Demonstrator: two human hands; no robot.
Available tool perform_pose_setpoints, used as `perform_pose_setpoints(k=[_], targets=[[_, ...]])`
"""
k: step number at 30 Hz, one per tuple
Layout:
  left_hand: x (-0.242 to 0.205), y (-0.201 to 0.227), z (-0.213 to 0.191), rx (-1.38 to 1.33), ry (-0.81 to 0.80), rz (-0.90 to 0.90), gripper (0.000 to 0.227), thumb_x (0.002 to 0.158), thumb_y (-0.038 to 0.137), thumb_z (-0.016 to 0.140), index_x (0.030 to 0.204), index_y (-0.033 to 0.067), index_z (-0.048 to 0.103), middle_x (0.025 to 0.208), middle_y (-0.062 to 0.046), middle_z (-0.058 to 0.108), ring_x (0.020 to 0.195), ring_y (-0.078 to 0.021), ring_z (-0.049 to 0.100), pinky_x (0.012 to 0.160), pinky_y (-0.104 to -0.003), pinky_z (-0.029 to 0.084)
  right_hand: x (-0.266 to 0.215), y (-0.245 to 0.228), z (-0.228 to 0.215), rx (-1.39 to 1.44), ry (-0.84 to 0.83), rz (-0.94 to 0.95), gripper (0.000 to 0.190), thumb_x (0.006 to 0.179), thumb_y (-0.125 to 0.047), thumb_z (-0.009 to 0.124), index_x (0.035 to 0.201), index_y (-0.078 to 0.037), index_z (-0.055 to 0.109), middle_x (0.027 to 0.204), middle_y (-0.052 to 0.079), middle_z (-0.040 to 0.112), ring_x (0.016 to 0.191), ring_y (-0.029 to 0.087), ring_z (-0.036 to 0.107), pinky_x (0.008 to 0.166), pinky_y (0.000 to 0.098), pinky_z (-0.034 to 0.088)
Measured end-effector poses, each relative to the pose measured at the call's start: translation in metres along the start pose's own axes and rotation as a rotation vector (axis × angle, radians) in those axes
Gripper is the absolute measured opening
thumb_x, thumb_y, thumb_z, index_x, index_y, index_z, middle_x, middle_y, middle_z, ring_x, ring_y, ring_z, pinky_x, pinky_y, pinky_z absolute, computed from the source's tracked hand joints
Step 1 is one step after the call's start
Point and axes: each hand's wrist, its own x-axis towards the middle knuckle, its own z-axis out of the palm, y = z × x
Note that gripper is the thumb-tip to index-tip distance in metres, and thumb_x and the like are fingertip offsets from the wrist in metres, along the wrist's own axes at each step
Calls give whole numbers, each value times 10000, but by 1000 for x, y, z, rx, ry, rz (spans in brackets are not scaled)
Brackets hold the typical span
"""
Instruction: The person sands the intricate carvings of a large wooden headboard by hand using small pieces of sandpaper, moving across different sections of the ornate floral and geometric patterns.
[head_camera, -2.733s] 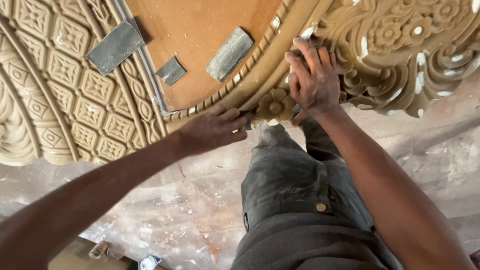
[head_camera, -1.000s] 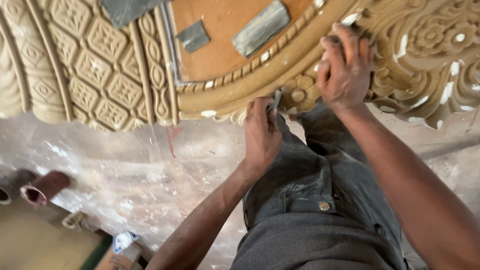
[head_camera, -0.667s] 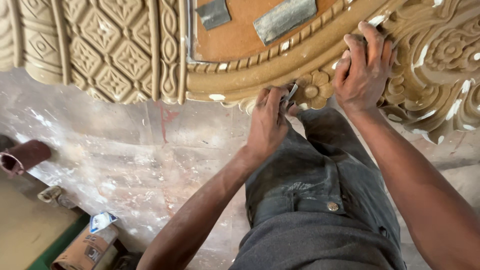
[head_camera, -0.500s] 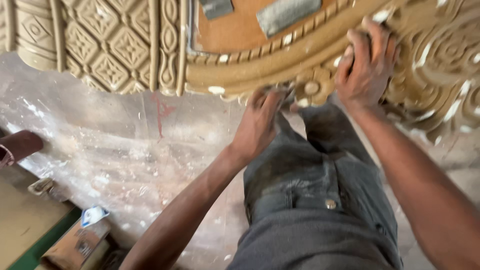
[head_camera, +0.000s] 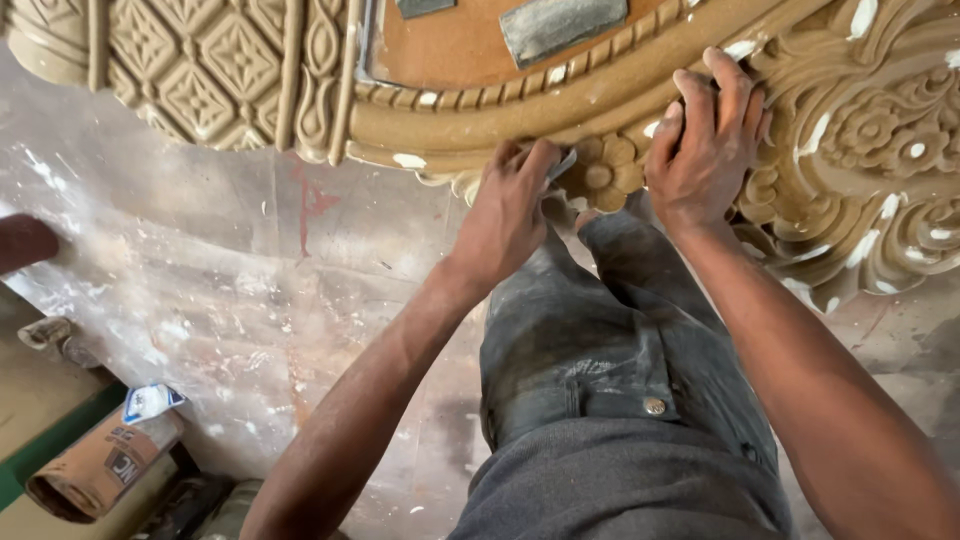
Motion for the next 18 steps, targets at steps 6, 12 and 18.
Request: perform_pose_setpoints(k=[6, 12, 18], targets=[[-12, 6, -1, 70, 29, 31, 534, 720, -149, 521, 1233, -8, 477, 1035, -254, 630, 1026, -476, 552, 990, -540, 405, -3, 3, 0, 38, -4, -18, 244, 1181, -136, 439, 1368, -120, 594, 1541, 103, 461, 1299, 348, 535, 1046, 557, 441], [4, -2, -16, -46, -19, -233, 377, 792, -128, 531, 1139, 20, 536, 1039, -223, 645, 1028, -427, 597, 963, -519, 473, -1, 5, 0, 44, 4, -22, 233, 1227, -170, 427, 1388, -117, 587, 1530, 99, 455, 1283, 350, 538, 1040, 547, 444], [-21, -13, 16, 228, -102, 121, 485, 776, -171, 528, 1205, 43, 602, 1285, -164, 666, 1215, -378, 541, 1018, -478, 465, 2, -1, -4, 49, 4, -9, 228, 1203, -169, 474, 1381, -115, 606, 1510, 113, 472, 1263, 360, 548, 1039, 552, 443]])
